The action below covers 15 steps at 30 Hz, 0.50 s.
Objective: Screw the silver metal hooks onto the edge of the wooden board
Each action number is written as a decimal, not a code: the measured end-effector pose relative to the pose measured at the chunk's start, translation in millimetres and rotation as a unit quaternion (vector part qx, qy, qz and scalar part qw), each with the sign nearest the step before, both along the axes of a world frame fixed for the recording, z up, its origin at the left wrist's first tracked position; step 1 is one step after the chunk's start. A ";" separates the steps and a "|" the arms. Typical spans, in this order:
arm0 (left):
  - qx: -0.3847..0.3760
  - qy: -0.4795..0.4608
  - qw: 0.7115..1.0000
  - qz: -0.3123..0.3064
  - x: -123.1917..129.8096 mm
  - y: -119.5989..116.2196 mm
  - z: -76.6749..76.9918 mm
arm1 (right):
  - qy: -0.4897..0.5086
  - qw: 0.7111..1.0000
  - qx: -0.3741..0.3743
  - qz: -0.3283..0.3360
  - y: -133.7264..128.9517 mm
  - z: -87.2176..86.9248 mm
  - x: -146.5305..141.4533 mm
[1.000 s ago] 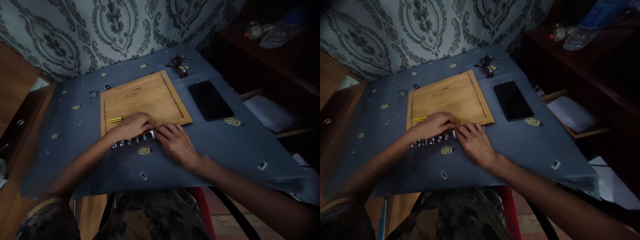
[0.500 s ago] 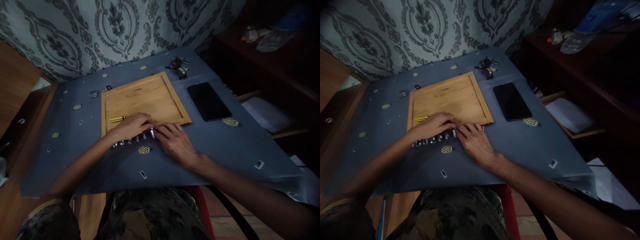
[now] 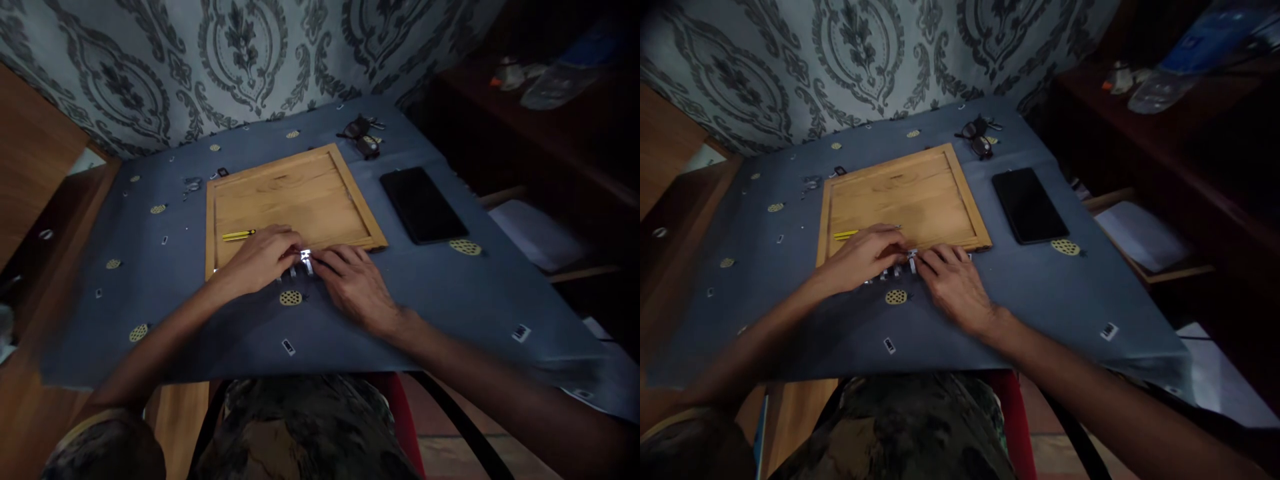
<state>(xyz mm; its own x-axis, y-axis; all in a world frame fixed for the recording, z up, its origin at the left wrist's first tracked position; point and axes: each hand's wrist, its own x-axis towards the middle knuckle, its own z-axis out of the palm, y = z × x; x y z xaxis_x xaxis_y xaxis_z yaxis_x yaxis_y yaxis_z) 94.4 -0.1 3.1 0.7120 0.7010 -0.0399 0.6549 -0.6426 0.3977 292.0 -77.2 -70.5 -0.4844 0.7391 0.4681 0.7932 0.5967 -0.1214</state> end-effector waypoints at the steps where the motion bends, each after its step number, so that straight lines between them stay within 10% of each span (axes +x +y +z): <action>1: 0.005 0.012 1.000 0.002 2.5 -0.4 -0.4 | 0.001 1.000 0.001 -0.001 0.0 0.0 -0.1; 15: 0.030 0.101 0.994 -0.016 20.1 -0.6 1.4 | 0.010 1.000 -0.006 0.001 0.7 0.5 -0.7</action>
